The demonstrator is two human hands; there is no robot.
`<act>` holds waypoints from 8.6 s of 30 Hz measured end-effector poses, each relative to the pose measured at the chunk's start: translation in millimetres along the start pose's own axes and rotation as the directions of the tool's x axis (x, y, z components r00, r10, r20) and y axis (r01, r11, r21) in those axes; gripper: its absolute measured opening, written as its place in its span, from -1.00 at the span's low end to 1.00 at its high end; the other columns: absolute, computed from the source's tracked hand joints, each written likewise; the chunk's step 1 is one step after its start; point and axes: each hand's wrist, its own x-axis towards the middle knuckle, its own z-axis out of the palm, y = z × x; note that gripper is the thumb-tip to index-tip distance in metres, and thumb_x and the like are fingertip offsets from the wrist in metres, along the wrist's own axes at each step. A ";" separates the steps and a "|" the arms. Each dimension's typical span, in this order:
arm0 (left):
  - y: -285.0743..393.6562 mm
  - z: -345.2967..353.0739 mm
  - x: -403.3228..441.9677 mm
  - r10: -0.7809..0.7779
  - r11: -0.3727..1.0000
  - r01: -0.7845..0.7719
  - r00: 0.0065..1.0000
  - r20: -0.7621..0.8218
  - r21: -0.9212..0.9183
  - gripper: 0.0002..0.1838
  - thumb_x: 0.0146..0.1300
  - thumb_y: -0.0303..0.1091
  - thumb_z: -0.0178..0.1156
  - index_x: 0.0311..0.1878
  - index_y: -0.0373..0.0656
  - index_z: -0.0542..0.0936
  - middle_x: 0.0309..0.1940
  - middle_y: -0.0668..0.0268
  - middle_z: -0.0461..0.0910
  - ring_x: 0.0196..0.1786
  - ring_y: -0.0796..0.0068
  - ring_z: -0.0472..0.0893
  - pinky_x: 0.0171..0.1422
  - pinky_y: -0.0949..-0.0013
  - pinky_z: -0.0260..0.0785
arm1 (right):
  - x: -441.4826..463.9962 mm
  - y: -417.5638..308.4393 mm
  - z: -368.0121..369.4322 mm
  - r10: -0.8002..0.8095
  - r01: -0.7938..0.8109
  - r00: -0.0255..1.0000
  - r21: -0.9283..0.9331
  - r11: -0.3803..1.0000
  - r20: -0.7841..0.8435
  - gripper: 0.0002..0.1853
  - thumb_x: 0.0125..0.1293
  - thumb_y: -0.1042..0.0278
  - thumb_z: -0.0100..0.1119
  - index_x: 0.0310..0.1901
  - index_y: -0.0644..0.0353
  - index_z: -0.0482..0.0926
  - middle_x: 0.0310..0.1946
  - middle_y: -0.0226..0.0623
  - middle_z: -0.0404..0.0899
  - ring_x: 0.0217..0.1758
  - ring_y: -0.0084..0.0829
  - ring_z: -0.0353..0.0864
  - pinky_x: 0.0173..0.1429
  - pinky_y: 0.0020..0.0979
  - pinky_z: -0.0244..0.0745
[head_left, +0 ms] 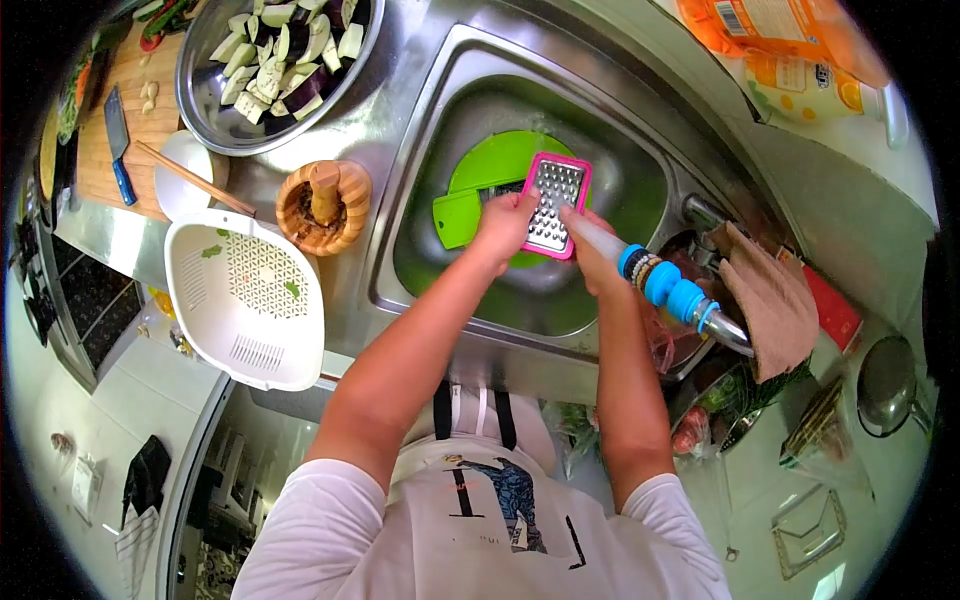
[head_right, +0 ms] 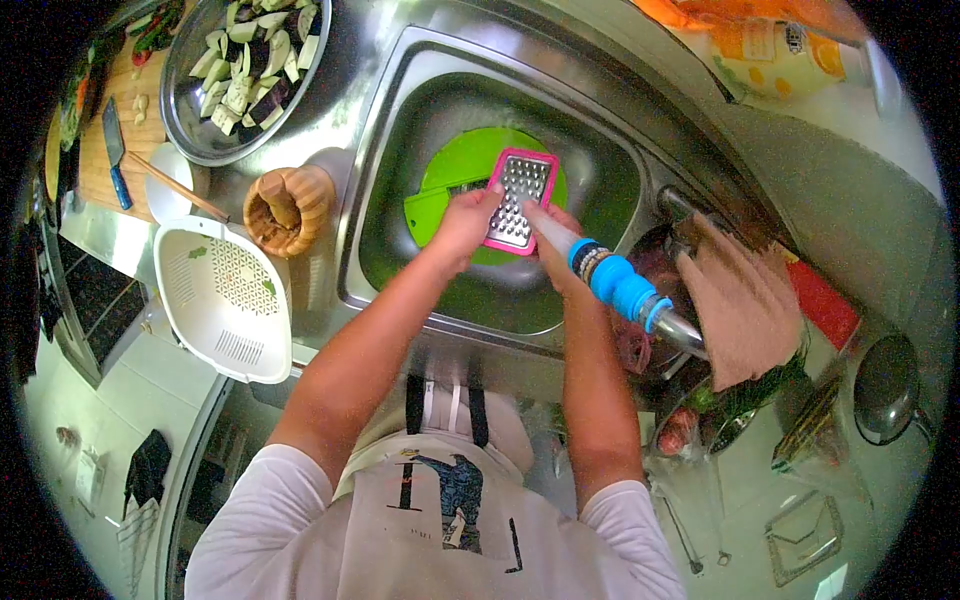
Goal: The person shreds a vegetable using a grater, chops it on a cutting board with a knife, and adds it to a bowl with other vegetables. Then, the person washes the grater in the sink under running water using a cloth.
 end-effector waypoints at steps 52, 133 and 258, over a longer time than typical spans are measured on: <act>-5.8 -80.5 -73.3 -0.040 0.903 0.122 0.979 -0.201 0.413 -0.48 0.32 -0.08 0.21 0.15 -0.34 0.54 -0.11 0.21 0.66 -0.16 0.43 0.60 -0.10 0.31 0.42 | 3.1 48.6 -55.2 -0.295 0.328 0.836 -0.010 0.945 -0.463 -0.66 0.42 0.09 0.17 0.06 0.15 0.56 -0.18 -0.33 0.60 -0.17 -0.47 0.46 -0.04 -0.38 0.38; -10.1 -48.9 9.8 -0.083 0.991 0.090 0.994 -0.072 0.098 -0.59 0.45 0.03 0.07 0.06 -0.11 0.60 -0.17 0.38 0.65 -0.19 0.56 0.56 -0.05 0.40 0.40 | -39.3 74.8 -76.6 -0.484 0.311 0.490 -0.374 0.874 -0.725 -0.77 0.38 0.35 0.10 -0.01 0.24 0.51 -0.08 -0.29 0.58 -0.07 -0.39 0.50 0.06 -0.30 0.41; 63.6 -11.5 -38.0 0.590 0.166 -0.726 0.615 0.523 0.667 -0.65 -0.05 -0.25 0.41 -0.16 -0.13 0.65 -0.19 0.17 0.59 -0.01 0.07 0.54 0.15 0.13 0.36 | -58.4 83.5 -29.6 -0.381 0.571 0.711 0.170 0.803 -0.591 -0.60 0.28 0.47 0.19 0.16 0.24 0.45 0.04 -0.33 0.55 0.08 -0.45 0.52 0.21 -0.32 0.42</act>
